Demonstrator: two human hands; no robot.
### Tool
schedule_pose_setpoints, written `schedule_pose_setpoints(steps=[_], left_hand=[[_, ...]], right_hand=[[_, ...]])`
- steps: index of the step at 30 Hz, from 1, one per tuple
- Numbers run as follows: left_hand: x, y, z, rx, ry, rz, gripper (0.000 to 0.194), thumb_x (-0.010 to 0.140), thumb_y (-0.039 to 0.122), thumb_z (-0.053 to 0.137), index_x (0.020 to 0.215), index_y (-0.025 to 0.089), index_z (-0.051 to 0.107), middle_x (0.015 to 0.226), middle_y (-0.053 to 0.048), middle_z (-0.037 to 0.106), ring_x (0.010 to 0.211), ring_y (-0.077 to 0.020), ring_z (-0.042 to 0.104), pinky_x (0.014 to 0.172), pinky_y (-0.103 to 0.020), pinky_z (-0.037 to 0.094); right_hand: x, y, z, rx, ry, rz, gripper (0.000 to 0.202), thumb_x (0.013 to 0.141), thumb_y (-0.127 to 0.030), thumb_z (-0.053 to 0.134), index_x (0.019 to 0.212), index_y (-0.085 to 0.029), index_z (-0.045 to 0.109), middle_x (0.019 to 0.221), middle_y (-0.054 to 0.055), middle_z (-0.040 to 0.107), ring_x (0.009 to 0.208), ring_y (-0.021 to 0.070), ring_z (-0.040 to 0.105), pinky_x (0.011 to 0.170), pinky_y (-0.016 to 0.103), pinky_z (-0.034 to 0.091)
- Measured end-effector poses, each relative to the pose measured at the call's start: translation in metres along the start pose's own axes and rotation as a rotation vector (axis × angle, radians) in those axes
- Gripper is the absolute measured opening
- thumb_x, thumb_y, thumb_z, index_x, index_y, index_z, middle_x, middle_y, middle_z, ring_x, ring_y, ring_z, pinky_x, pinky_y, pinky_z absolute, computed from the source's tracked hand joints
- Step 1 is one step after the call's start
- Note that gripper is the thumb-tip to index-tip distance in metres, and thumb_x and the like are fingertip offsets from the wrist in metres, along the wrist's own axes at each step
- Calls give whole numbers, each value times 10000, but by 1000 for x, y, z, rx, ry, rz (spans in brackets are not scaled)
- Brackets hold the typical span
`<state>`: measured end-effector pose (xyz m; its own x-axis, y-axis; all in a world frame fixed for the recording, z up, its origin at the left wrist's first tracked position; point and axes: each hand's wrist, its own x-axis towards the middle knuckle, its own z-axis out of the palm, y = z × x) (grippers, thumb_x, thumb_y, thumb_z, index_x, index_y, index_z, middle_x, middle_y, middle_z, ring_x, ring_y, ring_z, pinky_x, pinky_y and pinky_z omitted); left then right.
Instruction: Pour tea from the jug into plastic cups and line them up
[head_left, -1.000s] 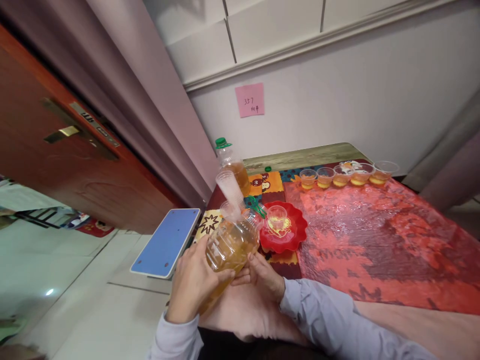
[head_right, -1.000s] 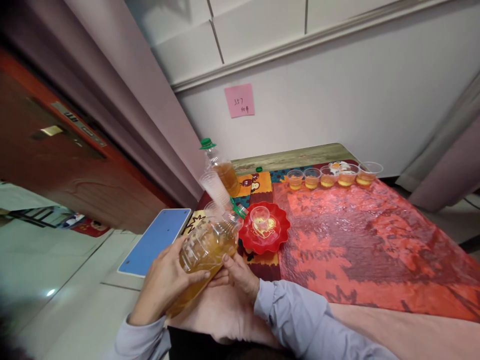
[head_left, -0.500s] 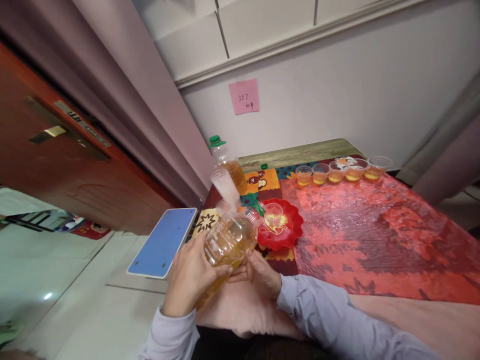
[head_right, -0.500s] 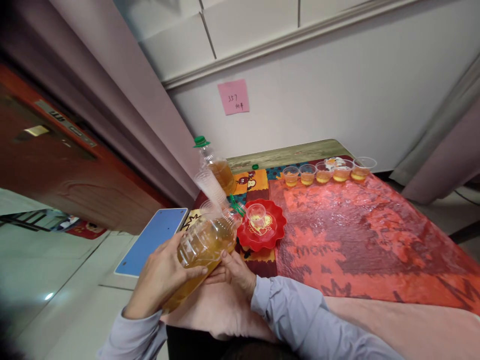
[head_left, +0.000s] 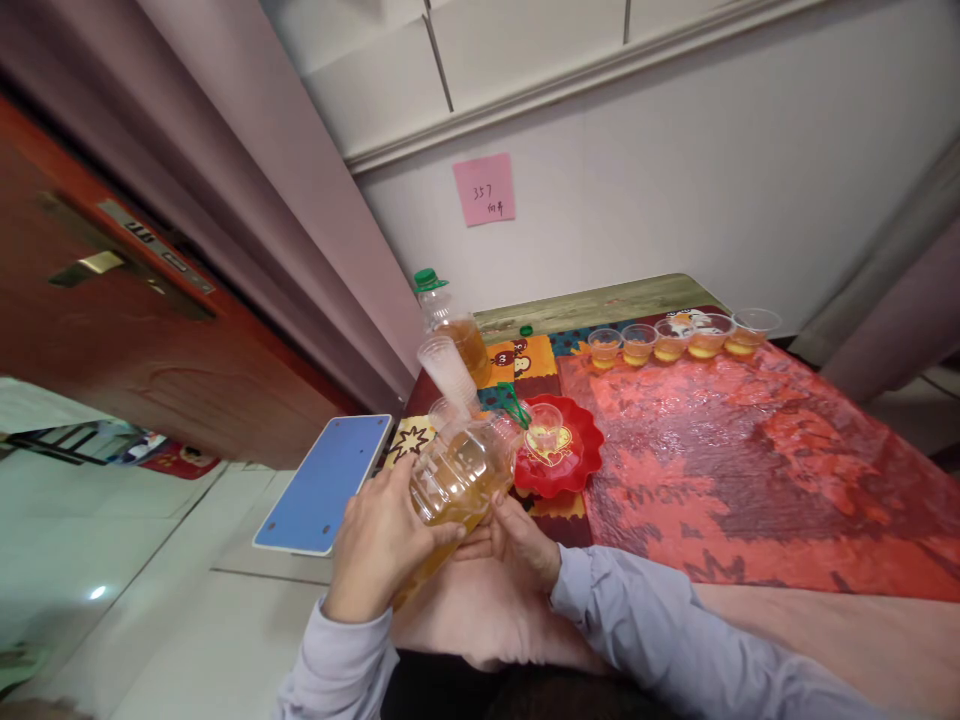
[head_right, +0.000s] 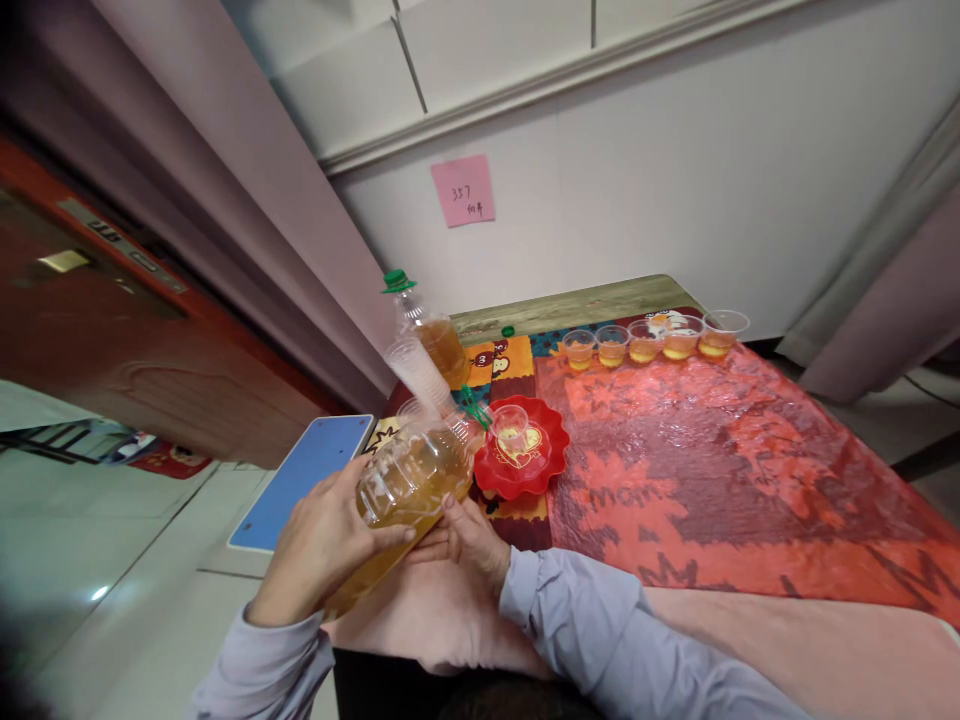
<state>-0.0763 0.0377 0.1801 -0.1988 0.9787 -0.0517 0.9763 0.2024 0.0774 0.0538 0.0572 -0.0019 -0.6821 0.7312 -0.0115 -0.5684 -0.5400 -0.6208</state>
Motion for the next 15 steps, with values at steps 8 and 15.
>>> schedule_pose_setpoints(steps=[8,15], left_hand=[[1,2,-2,47,-4,5,696,671,424,850,1292,211,620,1220,-160,761,1155,-407,718,941,-475,533],[2,2,-1,69,-8,3,746,676,442,851,1343,220,601,1222,-148,758,1164,-402,712,942,-464,524]], right_hand=[[0,-1,-1,-1,-5,-1,796,833,-893,630,1298,-250,570,1060,100,809,919,301,805,913,545,624],[-2,-4,2,-1,-20,-5,816,831,-908,610,1312,-249,583,1142,124,799,958,314,802,948,575,608]])
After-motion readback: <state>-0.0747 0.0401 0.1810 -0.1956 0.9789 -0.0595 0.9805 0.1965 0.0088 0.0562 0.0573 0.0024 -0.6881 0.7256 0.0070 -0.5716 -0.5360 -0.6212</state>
